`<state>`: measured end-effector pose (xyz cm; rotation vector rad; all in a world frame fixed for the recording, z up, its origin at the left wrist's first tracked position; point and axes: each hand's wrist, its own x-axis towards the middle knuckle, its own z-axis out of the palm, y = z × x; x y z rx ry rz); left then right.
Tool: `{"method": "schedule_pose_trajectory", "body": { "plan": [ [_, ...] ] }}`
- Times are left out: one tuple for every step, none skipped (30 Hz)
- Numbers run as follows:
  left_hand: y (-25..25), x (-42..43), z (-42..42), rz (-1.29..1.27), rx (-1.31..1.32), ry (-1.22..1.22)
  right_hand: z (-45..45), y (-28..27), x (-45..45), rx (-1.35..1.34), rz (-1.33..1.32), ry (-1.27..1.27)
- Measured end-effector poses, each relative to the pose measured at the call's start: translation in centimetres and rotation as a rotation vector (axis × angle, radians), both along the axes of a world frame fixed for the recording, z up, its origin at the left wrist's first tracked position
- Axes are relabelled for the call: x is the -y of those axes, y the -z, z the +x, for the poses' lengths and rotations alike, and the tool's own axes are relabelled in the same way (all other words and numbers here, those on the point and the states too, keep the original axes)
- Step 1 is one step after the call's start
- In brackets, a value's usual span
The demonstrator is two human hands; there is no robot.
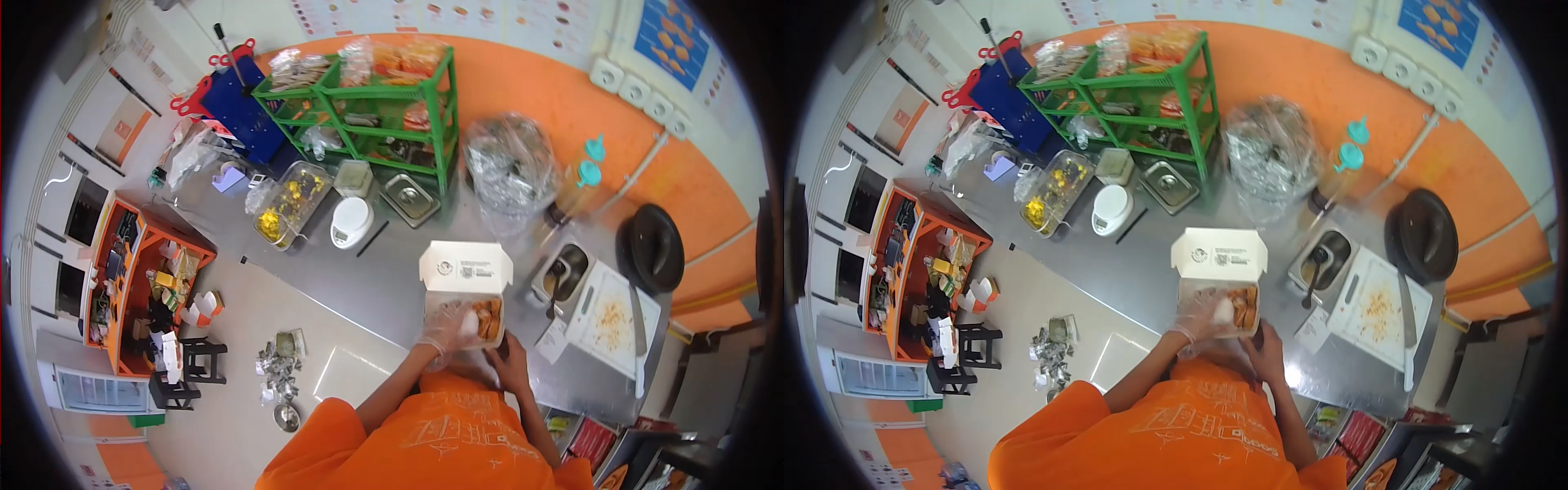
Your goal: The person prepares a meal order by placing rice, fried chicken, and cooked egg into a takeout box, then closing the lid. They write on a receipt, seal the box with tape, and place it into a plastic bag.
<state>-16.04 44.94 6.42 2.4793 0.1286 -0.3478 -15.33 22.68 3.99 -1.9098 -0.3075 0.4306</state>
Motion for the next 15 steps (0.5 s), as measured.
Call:
{"method": "schedule_pose_trajectory", "body": {
  "plan": [
    [0.3,-0.5,-0.2,0.024,0.008,0.021,-0.3,0.7,-0.2,-0.075,0.038,0.022],
    [0.8,-1.1,-0.5,0.048,0.013,0.045,-0.7,0.8,-0.6,-0.054,0.036,0.023],
    [0.2,-1.8,-0.1,0.074,0.020,0.070,-0.6,0.4,-1.3,-0.030,0.035,0.026],
    [-0.4,-2.4,0.0,0.029,-0.034,0.072,-0.8,0.1,-1.9,-0.012,0.023,0.038],
    [0.1,-3.2,0.0,0.025,-0.018,0.068,-0.9,-0.4,-2.2,-0.019,-0.007,0.035],
    [1.0,-3.8,-0.1,0.021,-0.001,0.068,-1.0,-0.8,-2.7,-0.025,-0.036,0.036],
    [1.7,-4.1,-0.6,0.012,0.012,0.070,-1.3,-1.3,-2.8,-0.036,-0.070,0.040],
    [2.0,-4.2,-1.4,-0.038,0.077,0.092,-1.5,-2.9,-2.9,-0.066,-0.109,0.047],
    [1.9,-4.7,-2.1,-0.087,0.149,0.110,-1.7,-2.8,-2.4,-0.048,-0.126,0.073],
    [1.9,-5.6,-2.2,-0.131,0.227,0.130,-2.2,-2.2,-1.3,-0.026,-0.138,0.099],
    [0.4,-6.3,-2.5,-0.190,0.220,0.104,-2.9,-1.9,-0.4,-0.008,-0.150,0.125],
    [-2.3,-7.0,-3.1,-0.246,0.213,0.080,-3.4,-1.8,0.2,-0.002,-0.162,0.164],
    [-4.0,-8.0,-3.5,-0.300,0.205,0.058,-4.0,-1.9,0.8,0.003,-0.171,0.204],
    [-4.5,-9.2,-4.0,-0.342,0.244,-0.035,-4.4,-1.8,1.4,0.000,-0.274,0.167],
    [-4.8,-10.5,-4.5,-0.384,0.283,-0.127,-4.6,-1.8,2.0,-0.004,-0.376,0.132]
  ]
}}
